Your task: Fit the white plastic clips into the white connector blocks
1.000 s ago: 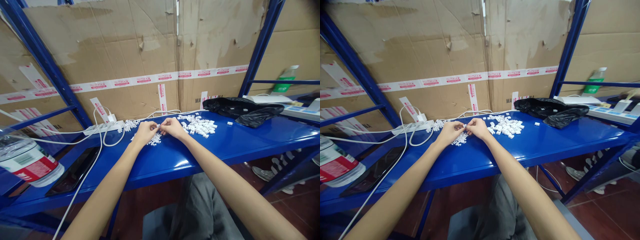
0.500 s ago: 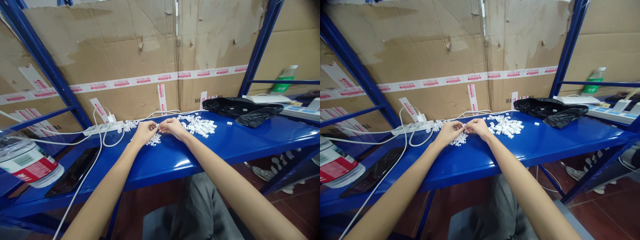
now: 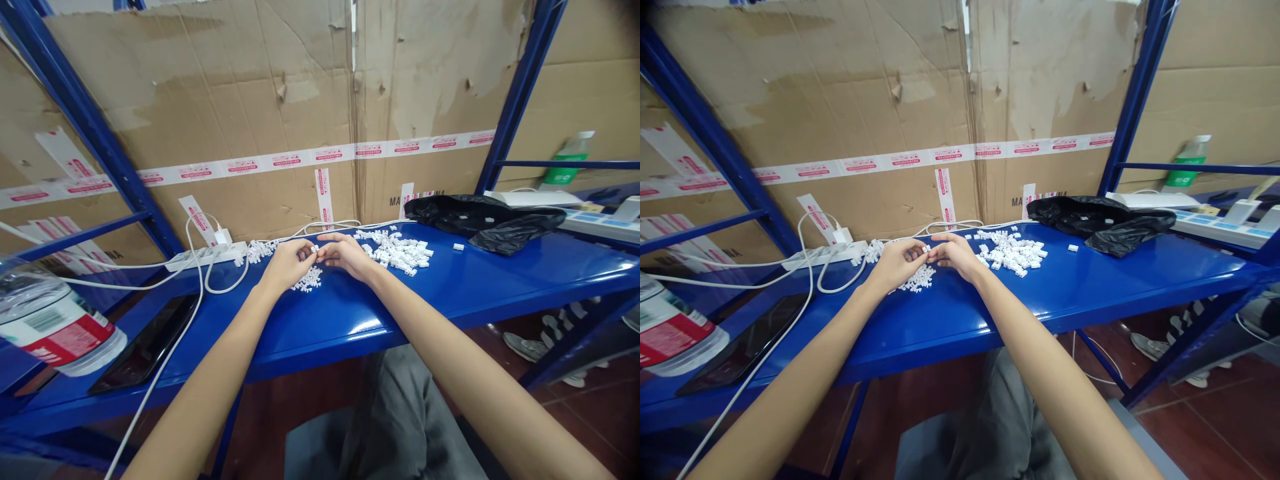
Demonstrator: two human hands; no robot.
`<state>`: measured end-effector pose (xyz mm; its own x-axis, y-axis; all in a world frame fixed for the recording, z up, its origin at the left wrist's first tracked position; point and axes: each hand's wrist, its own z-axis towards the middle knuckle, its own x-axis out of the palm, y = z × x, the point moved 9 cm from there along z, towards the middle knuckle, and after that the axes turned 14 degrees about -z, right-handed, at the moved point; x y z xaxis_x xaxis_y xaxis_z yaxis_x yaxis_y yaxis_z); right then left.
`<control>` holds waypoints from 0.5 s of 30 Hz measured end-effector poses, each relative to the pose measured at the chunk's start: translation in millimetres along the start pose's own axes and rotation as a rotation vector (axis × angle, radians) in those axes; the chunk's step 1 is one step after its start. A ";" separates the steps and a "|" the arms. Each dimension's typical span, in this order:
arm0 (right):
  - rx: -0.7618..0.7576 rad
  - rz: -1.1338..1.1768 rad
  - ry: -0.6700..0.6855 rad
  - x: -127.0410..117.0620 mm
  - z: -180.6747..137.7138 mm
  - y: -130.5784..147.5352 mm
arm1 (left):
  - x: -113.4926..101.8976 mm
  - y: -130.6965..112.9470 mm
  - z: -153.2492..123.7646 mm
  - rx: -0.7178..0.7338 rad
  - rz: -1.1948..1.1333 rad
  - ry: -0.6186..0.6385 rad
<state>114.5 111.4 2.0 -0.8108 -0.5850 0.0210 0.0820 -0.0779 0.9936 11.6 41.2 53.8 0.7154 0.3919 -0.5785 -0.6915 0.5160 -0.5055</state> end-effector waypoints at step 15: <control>-0.313 -0.560 -0.137 -5.9 2.1 16.1 | 1.3 -6.6 -4.6 -0.092 0.069 -0.058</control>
<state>119.3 115.3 18.1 -0.8447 -0.2807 -0.4557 -0.2262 -0.5845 0.7792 16.7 34.8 53.5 0.6685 0.4687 -0.5774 -0.7437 0.4152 -0.5240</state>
